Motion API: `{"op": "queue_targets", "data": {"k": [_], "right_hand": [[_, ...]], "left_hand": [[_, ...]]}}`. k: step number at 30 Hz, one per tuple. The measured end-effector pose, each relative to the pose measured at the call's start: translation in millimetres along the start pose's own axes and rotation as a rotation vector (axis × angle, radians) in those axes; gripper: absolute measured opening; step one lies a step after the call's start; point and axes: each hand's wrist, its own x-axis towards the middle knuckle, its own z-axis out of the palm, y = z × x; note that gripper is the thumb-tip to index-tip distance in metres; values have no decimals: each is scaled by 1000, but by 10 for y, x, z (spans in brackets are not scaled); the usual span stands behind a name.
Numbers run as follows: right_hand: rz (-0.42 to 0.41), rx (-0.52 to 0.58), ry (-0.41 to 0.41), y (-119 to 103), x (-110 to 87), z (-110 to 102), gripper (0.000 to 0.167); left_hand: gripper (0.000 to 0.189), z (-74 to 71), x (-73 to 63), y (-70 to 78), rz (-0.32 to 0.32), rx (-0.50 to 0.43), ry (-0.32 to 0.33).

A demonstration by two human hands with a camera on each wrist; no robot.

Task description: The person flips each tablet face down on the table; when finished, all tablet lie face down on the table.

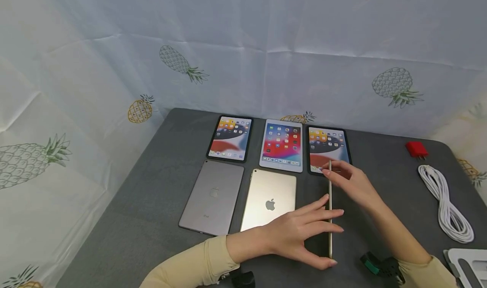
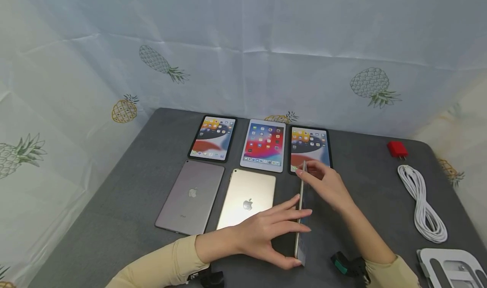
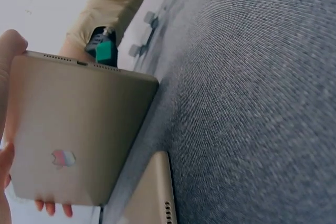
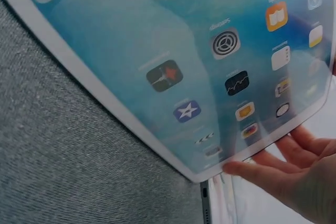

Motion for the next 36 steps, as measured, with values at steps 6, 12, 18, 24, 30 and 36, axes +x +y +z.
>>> {"op": "queue_targets", "data": {"k": [6,12,18,24,30,36], "right_hand": [[-46,152,6,84,-12,4,38],[-126,400,-16,173,-39,-23,30],[-165,414,-42,223,-81,-102,33],[-198,121,48,158,-109,-234,36],[-195,-62,94,85,-127,-336,38],[-201,-142,106,64,-151,-384,36]], "left_hand": [[65,67,106,16,56,186,43],[67,121,209,88,14,258,-42],[69,222,286,105,42,292,-35],[65,269,303,91,76,300,-2],[68,298,304,93,66,306,-2],[74,327,309,122,79,356,-54]]}}
